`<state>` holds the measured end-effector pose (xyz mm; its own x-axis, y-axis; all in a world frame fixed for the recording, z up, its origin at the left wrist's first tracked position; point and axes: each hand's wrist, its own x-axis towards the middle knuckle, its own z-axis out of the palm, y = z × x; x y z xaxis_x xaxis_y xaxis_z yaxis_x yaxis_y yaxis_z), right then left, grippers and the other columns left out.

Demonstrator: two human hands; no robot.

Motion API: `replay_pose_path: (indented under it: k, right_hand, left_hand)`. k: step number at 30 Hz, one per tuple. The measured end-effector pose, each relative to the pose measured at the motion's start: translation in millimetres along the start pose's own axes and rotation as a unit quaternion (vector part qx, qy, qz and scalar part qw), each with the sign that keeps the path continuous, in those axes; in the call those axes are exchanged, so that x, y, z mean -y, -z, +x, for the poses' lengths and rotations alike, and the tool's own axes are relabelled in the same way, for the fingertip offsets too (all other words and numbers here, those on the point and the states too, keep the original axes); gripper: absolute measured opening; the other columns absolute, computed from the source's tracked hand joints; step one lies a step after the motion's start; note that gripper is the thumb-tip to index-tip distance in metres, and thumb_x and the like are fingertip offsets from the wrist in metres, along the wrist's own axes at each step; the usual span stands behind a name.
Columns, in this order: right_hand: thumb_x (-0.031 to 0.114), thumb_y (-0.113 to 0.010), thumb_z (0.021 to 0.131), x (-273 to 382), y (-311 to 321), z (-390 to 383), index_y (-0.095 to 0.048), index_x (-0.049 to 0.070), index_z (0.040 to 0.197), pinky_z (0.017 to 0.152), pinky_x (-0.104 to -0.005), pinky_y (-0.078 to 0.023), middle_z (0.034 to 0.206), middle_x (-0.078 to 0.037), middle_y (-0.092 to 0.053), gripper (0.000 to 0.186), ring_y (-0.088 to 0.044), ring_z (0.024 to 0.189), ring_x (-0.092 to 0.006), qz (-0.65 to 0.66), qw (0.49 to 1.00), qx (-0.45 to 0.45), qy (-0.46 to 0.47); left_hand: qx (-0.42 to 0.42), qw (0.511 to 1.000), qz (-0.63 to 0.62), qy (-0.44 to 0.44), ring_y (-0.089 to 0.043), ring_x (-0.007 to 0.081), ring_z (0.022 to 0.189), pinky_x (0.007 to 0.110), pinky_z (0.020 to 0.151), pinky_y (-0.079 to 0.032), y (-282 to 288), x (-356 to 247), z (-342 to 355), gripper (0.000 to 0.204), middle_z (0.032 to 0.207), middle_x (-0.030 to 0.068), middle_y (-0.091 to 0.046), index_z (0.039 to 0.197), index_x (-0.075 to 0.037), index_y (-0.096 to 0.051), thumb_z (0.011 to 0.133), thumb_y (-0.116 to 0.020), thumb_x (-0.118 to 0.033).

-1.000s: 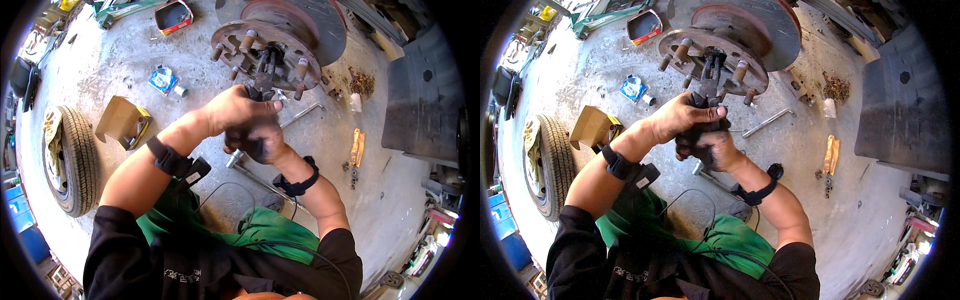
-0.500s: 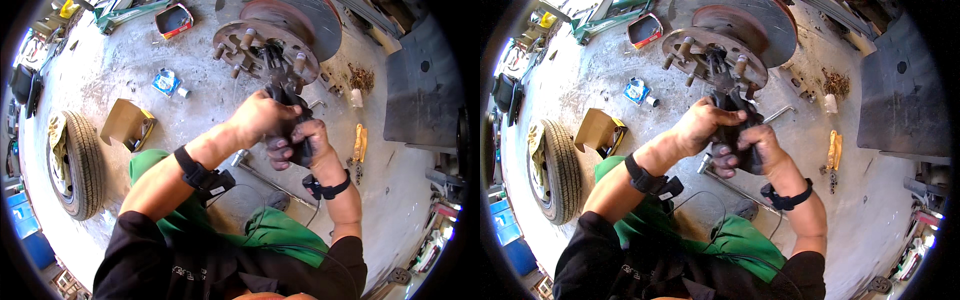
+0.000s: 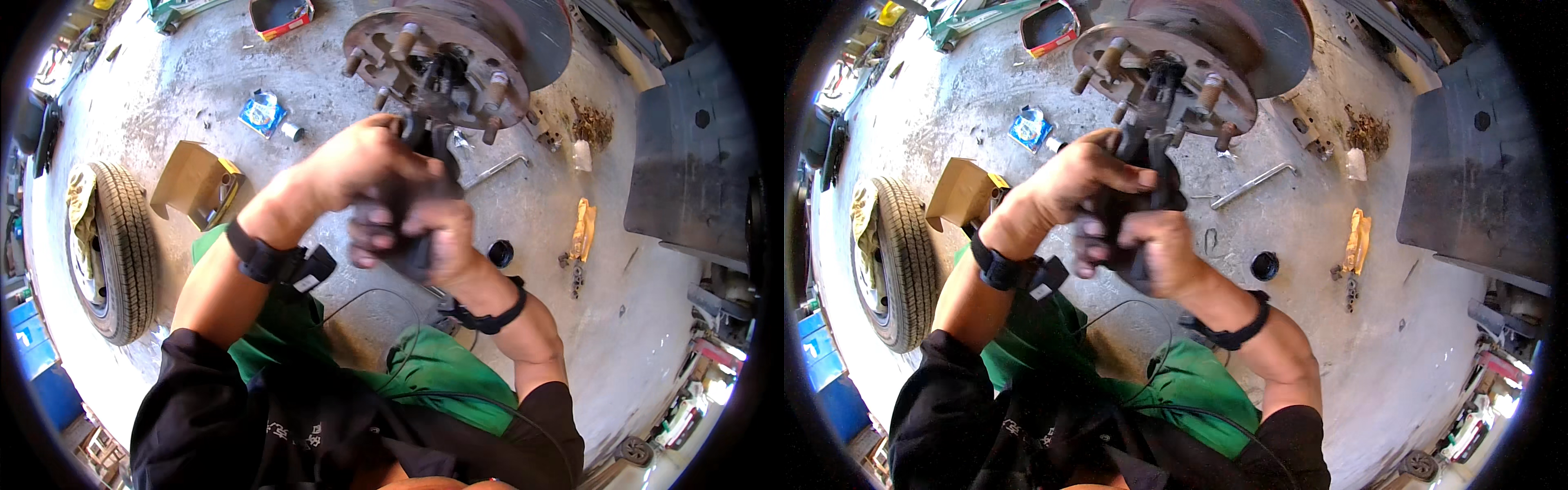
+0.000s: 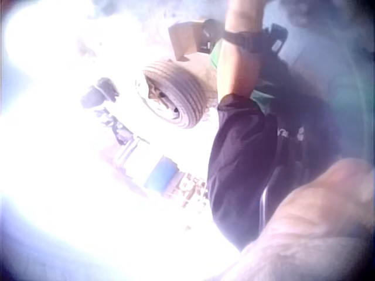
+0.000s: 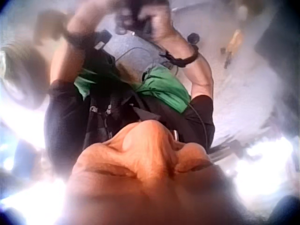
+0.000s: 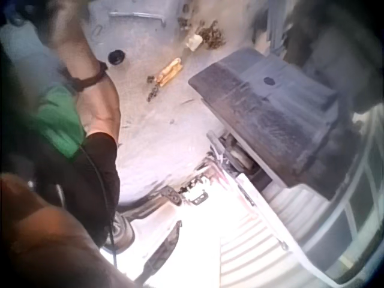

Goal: The person uses pliers to manipulate a metal component on a wheel hub assembly, then uses a long metal bar to apply leverage behind the component.

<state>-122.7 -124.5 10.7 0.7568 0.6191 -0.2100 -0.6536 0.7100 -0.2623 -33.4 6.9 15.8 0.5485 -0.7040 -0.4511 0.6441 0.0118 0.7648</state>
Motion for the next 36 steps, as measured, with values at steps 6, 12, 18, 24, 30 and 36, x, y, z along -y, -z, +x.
replay_pose_path:
  k: [6,12,18,24,30,36]
  right_hand:
    - [0.020,-0.060,0.057,73,24,-43,-0.050,0.008,0.097,0.052,-0.0351,-0.039,0.071,0.003,-0.044,0.043,-0.043,0.054,-0.0130,-0.057,0.980,-0.028,-0.191]
    - [0.015,-0.055,0.060,-7,-8,9,-0.049,0.010,0.098,0.059,-0.0353,-0.042,0.077,0.002,-0.046,0.038,-0.046,0.065,-0.0150,0.024,1.000,0.006,0.013]
    - [0.022,-0.059,0.060,77,18,-50,-0.049,0.009,0.088,0.051,-0.0355,-0.038,0.069,0.002,-0.043,0.033,-0.045,0.055,-0.0143,-0.042,0.980,-0.036,-0.190]
    - [0.016,-0.054,0.063,-11,-18,10,-0.050,0.006,0.102,0.060,-0.0391,-0.041,0.078,0.002,-0.046,0.041,-0.044,0.066,-0.0160,0.010,1.000,-0.003,0.028]
    - [0.024,-0.059,0.063,76,5,-48,-0.047,0.012,0.085,0.052,-0.0324,-0.037,0.069,0.003,-0.044,0.028,-0.042,0.055,-0.0113,0.013,0.978,-0.012,-0.206]
    - [0.020,-0.055,0.065,-13,-26,14,-0.047,0.009,0.095,0.057,-0.0357,-0.039,0.077,0.000,-0.043,0.033,-0.043,0.062,-0.0140,0.019,0.999,-0.009,0.033]
  left_hand:
    - [-0.083,0.988,-0.060,-0.113,-0.062,0.0145,0.071,0.030,0.069,-0.052,-61,16,25,0.017,0.077,0.0053,-0.067,0.084,-0.001,-0.067,0.076,-0.080,-0.008]
    - [-0.012,0.999,0.046,-0.008,-0.063,0.0188,0.074,0.033,0.070,-0.053,5,-8,-7,0.032,0.089,0.0094,-0.067,0.104,0.001,-0.061,0.077,-0.077,-0.006]
    - [-0.045,0.994,-0.026,-0.100,-0.062,0.0147,0.073,0.030,0.065,-0.050,-55,21,31,0.025,0.085,0.0056,-0.067,0.097,-0.003,-0.063,0.078,-0.079,-0.009]
    - [0.003,0.999,-0.009,-0.036,-0.065,0.0213,0.077,0.037,0.071,-0.056,13,-14,-18,0.034,0.093,0.0132,-0.067,0.113,0.002,-0.059,0.082,-0.071,-0.006]
    - [-0.123,0.964,0.190,-0.136,-0.063,0.0212,0.096,0.035,0.083,-0.053,-52,10,6,0.020,0.092,0.0117,-0.068,0.097,-0.006,-0.072,0.077,-0.069,-0.005]
    - [0.013,0.948,0.283,-0.142,-0.066,0.0211,0.086,0.033,0.080,-0.055,26,-3,-17,0.022,0.101,0.0120,-0.068,0.097,0.003,-0.065,0.077,-0.071,-0.004]
